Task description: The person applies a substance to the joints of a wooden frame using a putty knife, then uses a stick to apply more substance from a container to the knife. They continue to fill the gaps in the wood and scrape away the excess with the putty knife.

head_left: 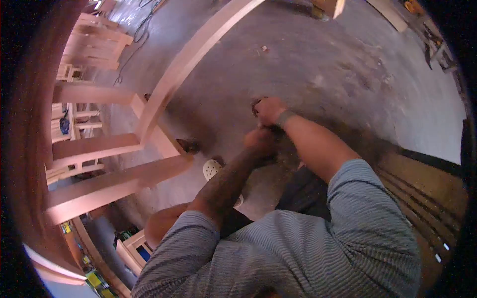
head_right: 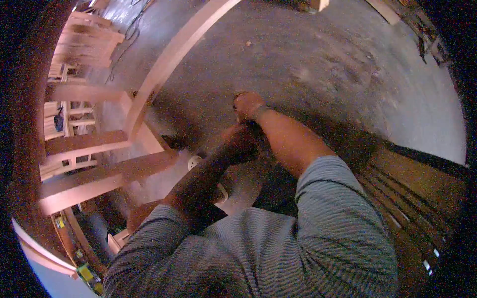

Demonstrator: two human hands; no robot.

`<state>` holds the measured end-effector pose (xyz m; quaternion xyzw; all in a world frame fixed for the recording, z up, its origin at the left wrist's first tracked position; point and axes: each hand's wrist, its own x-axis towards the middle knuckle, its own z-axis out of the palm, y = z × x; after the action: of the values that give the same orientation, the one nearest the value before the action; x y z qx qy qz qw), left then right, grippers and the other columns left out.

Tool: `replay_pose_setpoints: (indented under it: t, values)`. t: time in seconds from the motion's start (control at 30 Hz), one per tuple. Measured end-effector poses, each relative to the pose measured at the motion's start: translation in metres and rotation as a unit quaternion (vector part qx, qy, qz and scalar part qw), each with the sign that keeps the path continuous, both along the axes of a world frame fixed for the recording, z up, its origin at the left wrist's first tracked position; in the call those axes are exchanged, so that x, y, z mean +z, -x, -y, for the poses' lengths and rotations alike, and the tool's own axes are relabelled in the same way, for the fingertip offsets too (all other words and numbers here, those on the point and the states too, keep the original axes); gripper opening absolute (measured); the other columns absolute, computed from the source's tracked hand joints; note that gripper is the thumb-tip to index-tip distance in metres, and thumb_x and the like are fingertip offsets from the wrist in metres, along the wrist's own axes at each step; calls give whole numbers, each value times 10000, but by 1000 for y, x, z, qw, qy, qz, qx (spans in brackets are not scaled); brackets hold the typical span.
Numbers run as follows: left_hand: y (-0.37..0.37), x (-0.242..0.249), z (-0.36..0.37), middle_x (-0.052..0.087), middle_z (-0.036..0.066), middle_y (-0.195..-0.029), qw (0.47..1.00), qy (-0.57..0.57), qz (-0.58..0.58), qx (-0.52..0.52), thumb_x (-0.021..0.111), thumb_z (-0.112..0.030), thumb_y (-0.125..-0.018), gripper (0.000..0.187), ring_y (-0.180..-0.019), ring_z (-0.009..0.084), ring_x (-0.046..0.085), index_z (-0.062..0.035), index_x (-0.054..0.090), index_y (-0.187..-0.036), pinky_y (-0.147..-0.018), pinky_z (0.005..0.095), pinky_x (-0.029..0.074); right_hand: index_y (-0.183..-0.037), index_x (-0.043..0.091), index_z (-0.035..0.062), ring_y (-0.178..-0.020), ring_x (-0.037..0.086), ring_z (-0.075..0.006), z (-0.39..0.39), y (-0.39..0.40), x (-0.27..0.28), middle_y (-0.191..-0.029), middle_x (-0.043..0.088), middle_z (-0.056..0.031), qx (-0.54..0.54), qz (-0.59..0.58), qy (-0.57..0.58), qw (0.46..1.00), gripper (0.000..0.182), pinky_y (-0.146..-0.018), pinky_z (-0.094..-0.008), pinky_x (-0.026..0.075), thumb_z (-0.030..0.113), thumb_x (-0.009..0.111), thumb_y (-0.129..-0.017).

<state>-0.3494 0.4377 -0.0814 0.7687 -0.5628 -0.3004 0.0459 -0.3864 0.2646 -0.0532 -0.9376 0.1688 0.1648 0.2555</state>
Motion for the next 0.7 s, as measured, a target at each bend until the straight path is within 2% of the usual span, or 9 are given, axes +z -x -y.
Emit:
replay_pose_setpoints:
  t: [0.13,0.17,0.23,0.3,0.37,0.5,0.57,0.6,0.7]
  values:
    - [13,23,-3,717,144,-934,997,71,7,28,699,-364,-860,298,-837,336,718,-107,717,-1008,-727,484,582,-1113,749,79,-1097,686,-414,5,2,-3,-1205,710,-214,-94,-37,-92,991,355,-927,-498,558,298,693,-839]
    - [15,-31,5,717,146,-979,999,12,16,33,692,-353,-860,313,-854,332,718,-106,708,-1051,-733,482,584,-1115,745,68,-1120,674,-422,13,1,-9,-1233,698,-224,-119,-64,-107,985,356,-942,-502,548,290,676,-845]
    - [4,-49,-8,704,158,-1063,995,97,15,14,676,-340,-871,387,-891,326,717,-95,673,-1171,-732,472,587,-1122,738,61,-1119,673,-425,17,6,-6,-1235,691,-240,-154,27,-165,974,356,-956,-512,536,285,665,-855]
    - [6,-17,-8,688,183,-1113,989,127,49,-56,686,-377,-879,513,-915,321,715,-75,626,-1290,-726,462,587,-1123,733,61,-1106,678,-419,34,8,-42,-1209,696,-245,-144,58,-188,970,347,-956,-512,532,294,656,-877]
    - [5,-4,4,680,193,-1152,990,44,106,-77,701,-415,-883,571,-920,328,717,-84,607,-1338,-748,466,590,-1122,727,67,-1084,690,-392,57,10,-89,-1144,719,-230,-101,59,-137,984,338,-928,-504,538,319,647,-912]
    - [0,-62,-7,665,178,-1264,969,173,162,-64,685,-411,-908,526,-921,367,729,-159,612,-1364,-834,494,598,-1059,733,54,-1027,705,-324,80,15,-107,-1033,745,-173,-328,116,-192,918,362,-895,-472,537,388,643,-952]
    - [10,-44,-2,672,176,-1254,987,119,105,-15,708,-456,-887,652,-949,368,724,-127,539,-1423,-855,492,593,-1045,731,47,-1001,709,-295,85,27,-61,-1001,751,-149,-341,107,-128,925,381,-893,-455,533,405,620,-981]
    - [17,7,11,682,178,-1217,998,33,42,31,734,-502,-860,797,-977,360,717,-76,464,-1476,-854,484,585,-1045,732,45,-993,710,-291,90,31,-67,-1006,751,-149,-314,113,-125,934,380,-904,-448,530,398,601,-995]
    - [8,49,2,706,161,-1199,996,-43,23,76,724,-546,-875,758,-997,344,717,-70,514,-1425,-834,468,582,-1051,737,43,-986,712,-284,110,54,-89,-1020,754,-147,-263,123,-152,945,380,-932,-429,522,368,541,-1035]
